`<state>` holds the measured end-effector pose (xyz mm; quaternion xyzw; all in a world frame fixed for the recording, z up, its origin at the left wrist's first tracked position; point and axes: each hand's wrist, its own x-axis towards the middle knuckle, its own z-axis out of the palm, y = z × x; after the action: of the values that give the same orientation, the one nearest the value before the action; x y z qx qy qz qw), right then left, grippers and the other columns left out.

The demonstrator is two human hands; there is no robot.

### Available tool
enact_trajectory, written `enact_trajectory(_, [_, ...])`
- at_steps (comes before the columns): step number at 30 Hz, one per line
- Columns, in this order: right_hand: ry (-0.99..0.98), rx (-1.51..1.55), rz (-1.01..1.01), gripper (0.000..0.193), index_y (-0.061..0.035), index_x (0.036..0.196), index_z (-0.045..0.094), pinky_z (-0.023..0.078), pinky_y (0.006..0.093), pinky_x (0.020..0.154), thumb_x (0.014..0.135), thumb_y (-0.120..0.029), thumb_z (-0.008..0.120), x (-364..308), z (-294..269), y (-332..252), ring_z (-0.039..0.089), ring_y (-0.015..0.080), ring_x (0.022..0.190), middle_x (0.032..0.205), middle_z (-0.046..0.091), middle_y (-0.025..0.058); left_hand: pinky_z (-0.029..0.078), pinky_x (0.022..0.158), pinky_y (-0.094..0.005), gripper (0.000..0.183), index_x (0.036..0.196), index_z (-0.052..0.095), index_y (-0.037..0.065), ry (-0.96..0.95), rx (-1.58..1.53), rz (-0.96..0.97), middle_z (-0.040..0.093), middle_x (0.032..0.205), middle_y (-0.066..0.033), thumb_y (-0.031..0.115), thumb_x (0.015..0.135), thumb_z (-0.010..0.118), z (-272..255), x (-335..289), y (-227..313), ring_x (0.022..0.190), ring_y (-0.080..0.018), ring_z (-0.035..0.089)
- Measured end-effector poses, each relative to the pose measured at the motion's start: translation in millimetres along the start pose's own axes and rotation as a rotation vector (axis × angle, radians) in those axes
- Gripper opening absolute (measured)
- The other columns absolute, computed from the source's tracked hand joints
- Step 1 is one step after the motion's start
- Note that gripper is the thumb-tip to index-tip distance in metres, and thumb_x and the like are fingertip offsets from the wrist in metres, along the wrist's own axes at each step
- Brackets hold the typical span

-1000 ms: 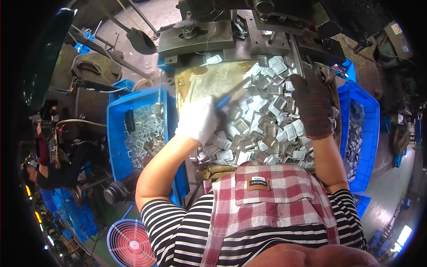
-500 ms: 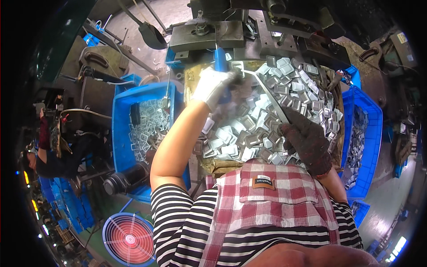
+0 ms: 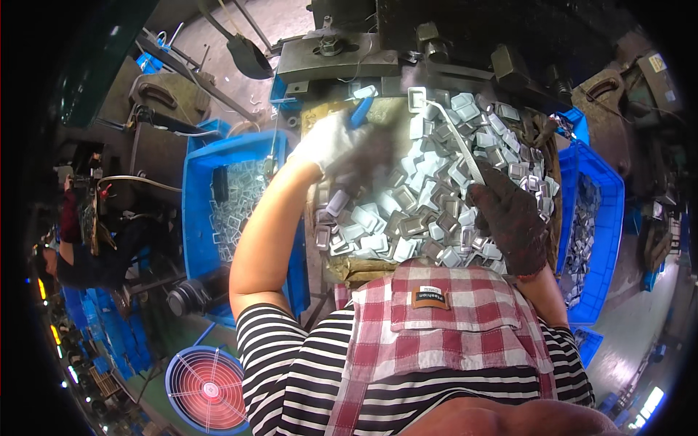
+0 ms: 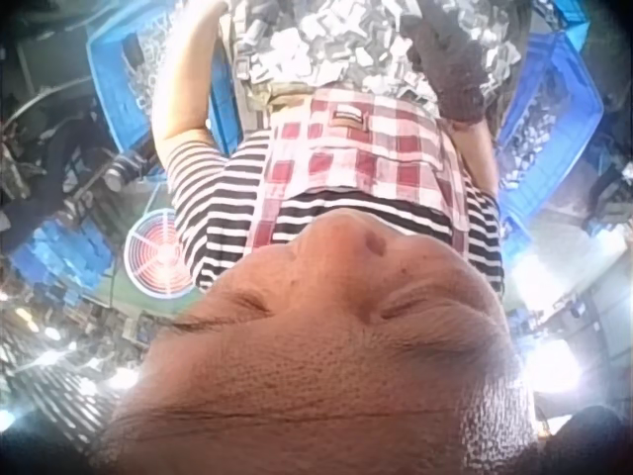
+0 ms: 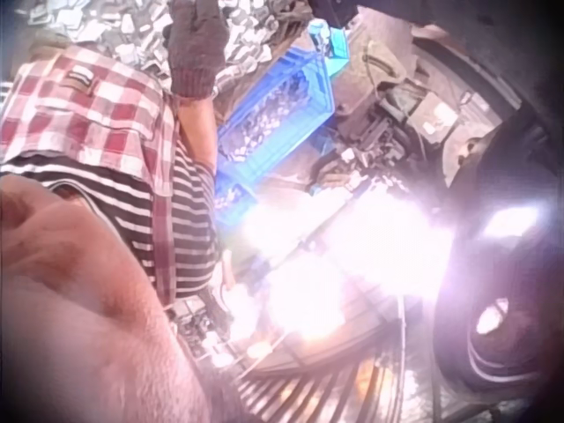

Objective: Sorting small metal parts from a pile on a work surface into various bins using a metal scriber tool.

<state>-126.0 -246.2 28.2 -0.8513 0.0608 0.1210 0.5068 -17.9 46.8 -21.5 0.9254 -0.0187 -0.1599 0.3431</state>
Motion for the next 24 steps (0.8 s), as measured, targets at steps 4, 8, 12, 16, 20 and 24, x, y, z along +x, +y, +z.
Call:
enact_trajectory(4, [0.088, -0.018, -0.026, 0.04, -0.0071, 0.134, 0.062, 0.045, 0.0238, 0.047, 0.095, -0.016, 0.064, 4, -14, 7, 0.053, 0.0049, 0.051, 0.072, 0.066, 0.0001, 0.054, 0.078, -0.046, 0.042, 0.107, 0.062, -0.003, 0.039, 0.315, 0.113, 0.069, 0.09, -0.0262, 0.037, 0.094, 0.061, -14, 26, 30, 0.085, -0.0409, 0.069])
enact_trajectory(8, [0.287, 0.013, 0.038, 0.038, -0.004, 0.127, 0.065, 0.044, 0.0231, 0.049, 0.091, -0.014, 0.071, 7, -31, 11, 0.052, 0.0046, 0.05, 0.071, 0.066, 0.0004, 0.053, 0.083, -0.0452, 0.037, 0.105, 0.062, -0.004, 0.017, 0.477, 0.237, 0.069, 0.096, -0.0269, 0.032, 0.094, 0.06, -36, 51, 78, 0.094, -0.0391, 0.069])
enact_trajectory(12, [0.339, -0.01, -0.094, 0.038, -0.0049, 0.13, 0.064, 0.039, 0.0245, 0.042, 0.093, -0.015, 0.066, 15, -26, 0, 0.05, 0.0043, 0.049, 0.072, 0.064, 0.0006, 0.053, 0.087, -0.0437, 0.033, 0.108, 0.062, -0.004, -0.159, 0.593, 0.163, 0.069, 0.101, -0.025, 0.024, 0.093, 0.057, -37, 82, 106, 0.098, -0.0383, 0.068])
enact_trajectory(16, [0.318, 0.149, -0.068, 0.036, -0.0056, 0.128, 0.065, 0.04, 0.0235, 0.046, 0.093, -0.015, 0.067, 26, -20, -14, 0.051, 0.0039, 0.054, 0.076, 0.064, 0.0001, 0.052, 0.089, -0.0444, 0.033, 0.111, 0.063, -0.003, -0.173, 0.565, 0.078, 0.069, 0.106, -0.0247, 0.022, 0.092, 0.054, -25, 92, 105, 0.099, -0.0389, 0.067])
enact_trajectory(20, [0.305, -0.103, -0.415, 0.028, -0.0032, 0.116, 0.066, 0.046, 0.0294, 0.057, 0.094, -0.02, 0.066, 53, -19, 7, 0.056, 0.0104, 0.061, 0.078, 0.063, 0.004, 0.054, 0.083, -0.0435, 0.034, 0.107, 0.065, -0.004, 0.22, 0.142, 0.097, 0.07, 0.092, -0.026, 0.025, 0.09, 0.062, -6, 57, 74, 0.088, -0.0371, 0.07])
enact_trajectory(24, [0.321, -0.111, -0.32, 0.03, -0.0051, 0.118, 0.064, 0.051, 0.04, 0.065, 0.095, -0.024, 0.063, 84, -5, 17, 0.064, 0.0266, 0.068, 0.082, 0.067, 0.0118, 0.053, 0.081, -0.044, 0.033, 0.095, 0.071, 0.004, -0.098, 0.117, 0.019, 0.07, 0.086, -0.0212, 0.035, 0.084, 0.073, 4, -6, 63, 0.085, -0.0357, 0.07])
